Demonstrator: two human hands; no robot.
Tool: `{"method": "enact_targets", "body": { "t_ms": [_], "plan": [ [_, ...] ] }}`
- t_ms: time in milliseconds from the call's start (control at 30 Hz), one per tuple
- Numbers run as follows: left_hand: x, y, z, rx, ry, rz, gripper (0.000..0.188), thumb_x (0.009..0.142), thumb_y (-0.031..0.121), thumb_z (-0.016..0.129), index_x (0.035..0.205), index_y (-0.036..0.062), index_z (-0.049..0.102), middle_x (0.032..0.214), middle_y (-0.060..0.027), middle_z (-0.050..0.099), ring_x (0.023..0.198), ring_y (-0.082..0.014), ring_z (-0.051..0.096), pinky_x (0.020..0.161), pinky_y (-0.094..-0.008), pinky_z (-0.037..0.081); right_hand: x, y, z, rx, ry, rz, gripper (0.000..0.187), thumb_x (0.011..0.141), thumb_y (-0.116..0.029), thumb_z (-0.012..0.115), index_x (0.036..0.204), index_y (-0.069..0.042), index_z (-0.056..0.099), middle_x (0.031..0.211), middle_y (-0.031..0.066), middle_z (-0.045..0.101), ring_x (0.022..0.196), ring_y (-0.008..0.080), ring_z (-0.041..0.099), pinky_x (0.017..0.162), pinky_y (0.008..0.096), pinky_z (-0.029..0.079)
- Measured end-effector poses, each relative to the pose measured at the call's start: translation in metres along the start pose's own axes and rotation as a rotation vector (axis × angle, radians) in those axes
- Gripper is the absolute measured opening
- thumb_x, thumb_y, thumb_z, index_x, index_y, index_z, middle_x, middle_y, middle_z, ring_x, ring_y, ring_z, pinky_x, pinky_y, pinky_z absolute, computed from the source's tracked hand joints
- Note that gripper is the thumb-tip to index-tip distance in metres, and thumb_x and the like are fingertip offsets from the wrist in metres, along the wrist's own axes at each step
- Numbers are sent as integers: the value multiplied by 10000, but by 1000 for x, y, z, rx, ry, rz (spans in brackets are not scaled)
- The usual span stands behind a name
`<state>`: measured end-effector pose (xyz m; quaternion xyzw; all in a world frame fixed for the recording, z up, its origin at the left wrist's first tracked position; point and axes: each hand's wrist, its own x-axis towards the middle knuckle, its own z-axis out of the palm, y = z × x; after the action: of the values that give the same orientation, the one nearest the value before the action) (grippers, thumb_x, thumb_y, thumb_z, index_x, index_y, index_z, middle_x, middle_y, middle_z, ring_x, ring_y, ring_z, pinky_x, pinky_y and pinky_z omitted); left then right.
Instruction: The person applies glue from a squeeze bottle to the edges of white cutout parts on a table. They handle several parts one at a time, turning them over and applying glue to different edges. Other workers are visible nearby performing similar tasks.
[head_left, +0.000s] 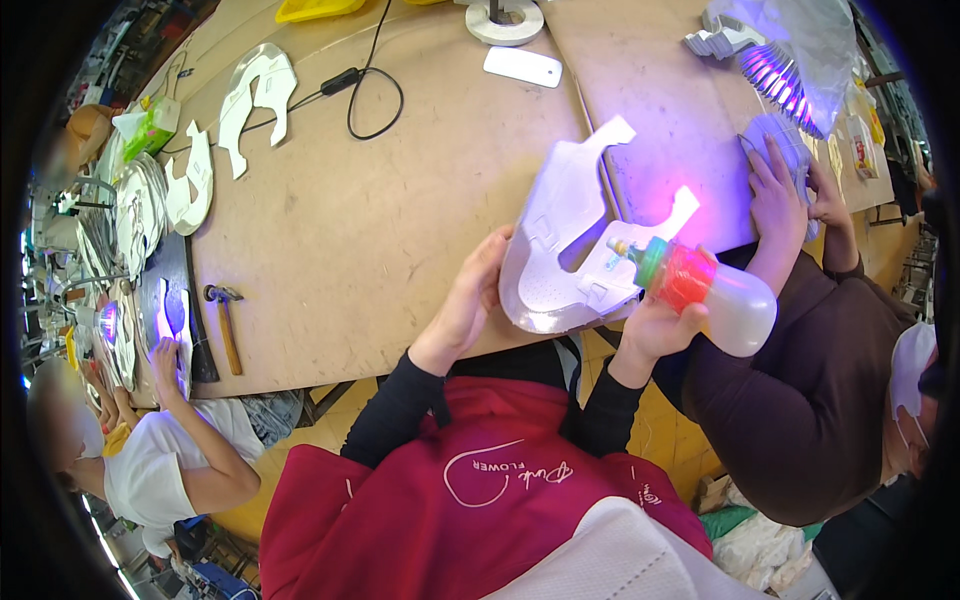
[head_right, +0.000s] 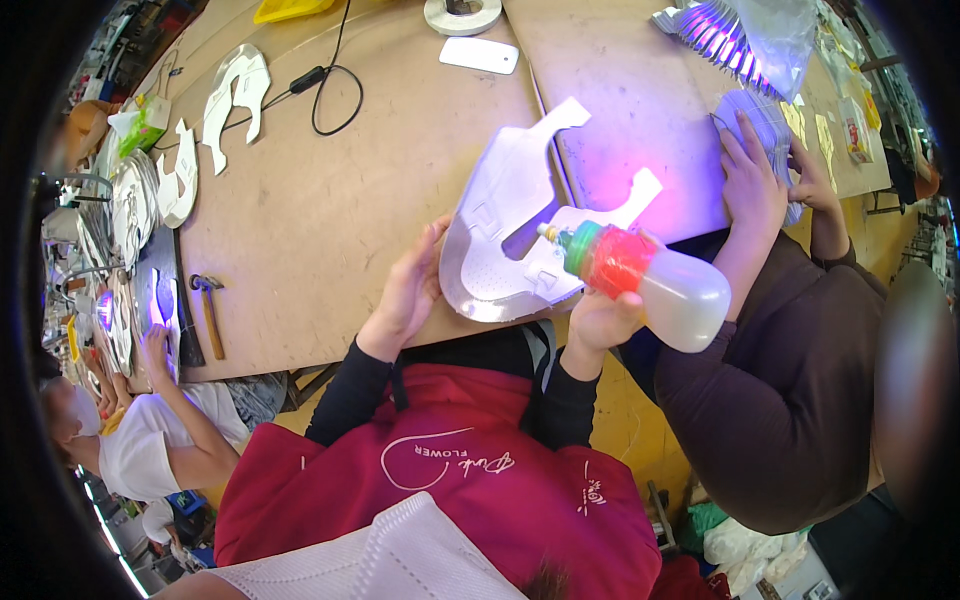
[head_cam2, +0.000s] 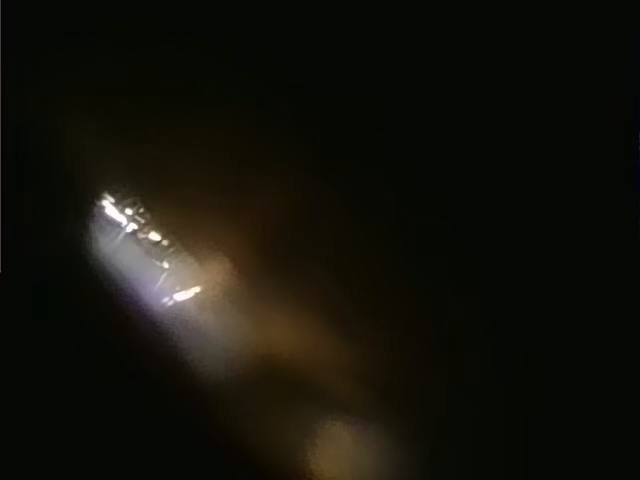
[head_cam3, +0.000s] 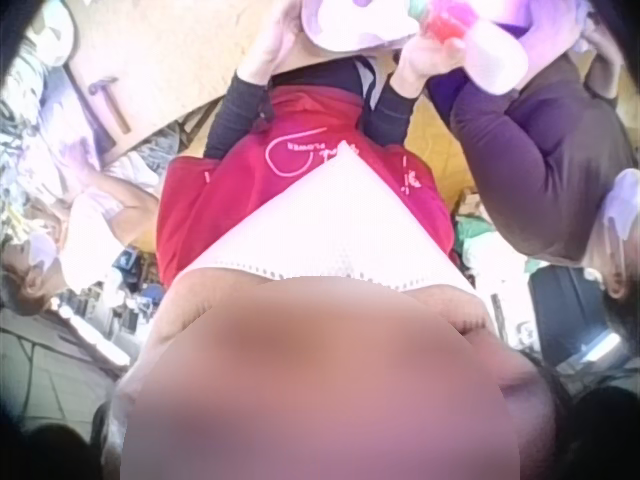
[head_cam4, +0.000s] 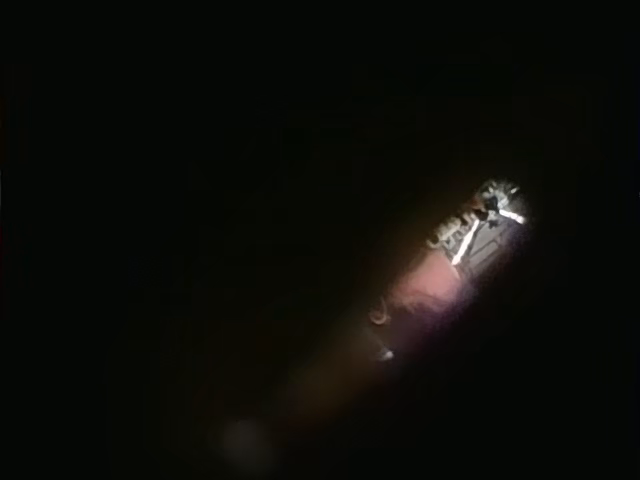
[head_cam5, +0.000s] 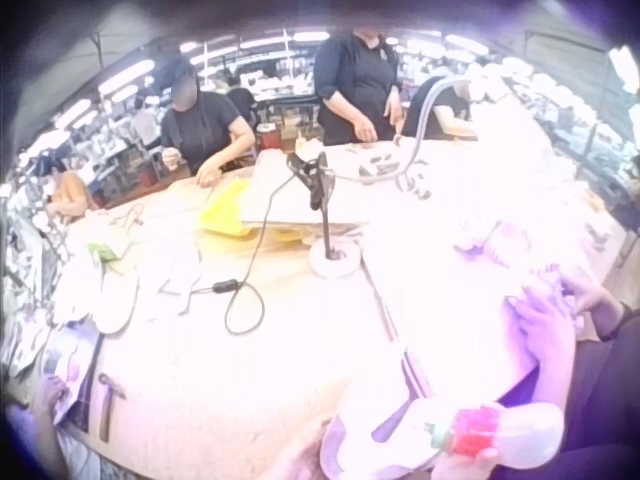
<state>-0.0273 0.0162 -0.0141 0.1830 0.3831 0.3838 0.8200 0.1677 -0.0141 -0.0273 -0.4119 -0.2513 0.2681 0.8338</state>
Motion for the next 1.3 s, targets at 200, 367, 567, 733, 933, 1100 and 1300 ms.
{"method": "enact_targets", "body": {
  "t_ms": [200,367,567,733,933,1100,1300],
  "plan": [
    [19,-8,-5,357,14,127,348,907,193,536,1163,-40,507,1047,-80,606,939,-116,556,836,-248,428,-12,-12,-5,-151,-53,-2,941,651,-708,610,1203,23,396,1038,140,518,986,239,537,839,344,458],
    [11,-4,9,358,52,346,330,910,177,531,1151,-47,512,1003,-58,601,905,-90,534,810,-241,424,-22,-11,-4,-297,-7,-147,905,680,-715,575,1172,29,429,1036,137,509,962,228,508,828,347,429],
    [6,-4,22,441,88,469,275,911,156,523,1113,-29,540,957,-44,602,845,-86,532,758,-241,434,-32,-5,7,-370,-191,-144,778,684,-575,684,1130,27,475,1080,150,506,969,246,495,846,360,397],
    [6,-6,18,537,93,501,253,891,156,539,1065,-29,551,889,-56,608,785,-84,536,702,-243,443,-32,-3,12,-347,-183,-80,757,682,-517,720,1147,21,463,1096,165,517,976,260,500,871,383,389],
    [2,-7,19,607,66,501,238,876,150,549,1029,-32,558,851,-60,602,763,-89,539,643,-241,451,-32,-1,12,-388,-223,-98,748,693,-510,718,1166,8,456,1109,165,520,995,264,498,888,393,383],
    [-1,-7,20,613,37,495,255,873,143,549,1056,-34,548,866,-69,604,776,-97,549,650,-251,464,-24,1,12,-458,-226,-161,750,690,-548,703,1145,6,483,1084,149,529,979,253,505,869,384,394],
    [-3,-4,21,616,15,449,271,877,127,543,1094,-33,534,919,-65,604,826,-97,550,701,-252,459,-20,-3,12,-546,-305,-215,715,692,-576,684,1072,13,541,1046,135,531,916,254,521,804,372,419]
  ]
}}
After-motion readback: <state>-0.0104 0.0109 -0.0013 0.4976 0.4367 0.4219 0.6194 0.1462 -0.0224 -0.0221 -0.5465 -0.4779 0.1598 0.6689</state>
